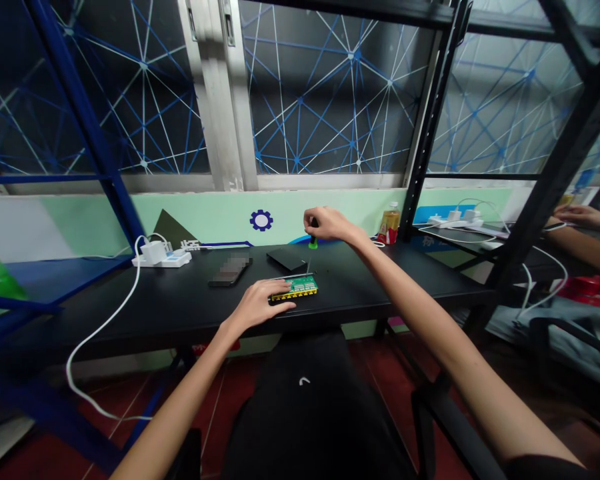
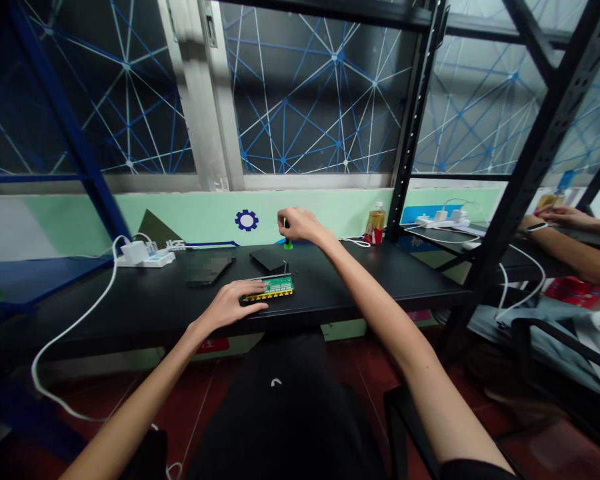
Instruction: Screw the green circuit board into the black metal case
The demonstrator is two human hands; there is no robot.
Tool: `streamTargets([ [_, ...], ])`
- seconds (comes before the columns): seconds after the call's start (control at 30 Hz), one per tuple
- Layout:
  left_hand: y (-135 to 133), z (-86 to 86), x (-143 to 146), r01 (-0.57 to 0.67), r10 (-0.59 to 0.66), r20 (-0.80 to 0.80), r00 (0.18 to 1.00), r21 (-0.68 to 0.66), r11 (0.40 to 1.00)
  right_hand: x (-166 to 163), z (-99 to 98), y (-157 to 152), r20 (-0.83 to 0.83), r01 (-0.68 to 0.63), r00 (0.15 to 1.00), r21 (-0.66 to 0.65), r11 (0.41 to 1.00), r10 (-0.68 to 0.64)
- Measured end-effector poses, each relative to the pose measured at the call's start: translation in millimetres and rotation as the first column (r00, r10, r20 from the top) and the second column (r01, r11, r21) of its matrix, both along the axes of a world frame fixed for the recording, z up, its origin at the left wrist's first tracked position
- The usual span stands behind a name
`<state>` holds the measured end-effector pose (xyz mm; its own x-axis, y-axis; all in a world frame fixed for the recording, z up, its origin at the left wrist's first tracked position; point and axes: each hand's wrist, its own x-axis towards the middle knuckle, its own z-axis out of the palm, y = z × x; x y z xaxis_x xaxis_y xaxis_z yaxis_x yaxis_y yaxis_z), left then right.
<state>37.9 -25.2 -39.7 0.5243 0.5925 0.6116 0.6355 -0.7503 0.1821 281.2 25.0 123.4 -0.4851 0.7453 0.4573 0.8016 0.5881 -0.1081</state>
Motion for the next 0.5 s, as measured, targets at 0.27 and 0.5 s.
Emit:
streamTargets([
  [0.27,1.2,-0.8,-0.3,-0.002,0.002,0.005,1.0,-0.012,1.0,-3.7,-3.0,0.4,0.016,-0.023,1.0,0.067,0.998,0.022],
  [0.5,-0.1,0.6,0.6,0.001,-0.001,0.015,1.0,-0.022,1.0,2.9,-4.4,-0.5,0.072,0.009,0.997,0.062,0.998,-0.013],
])
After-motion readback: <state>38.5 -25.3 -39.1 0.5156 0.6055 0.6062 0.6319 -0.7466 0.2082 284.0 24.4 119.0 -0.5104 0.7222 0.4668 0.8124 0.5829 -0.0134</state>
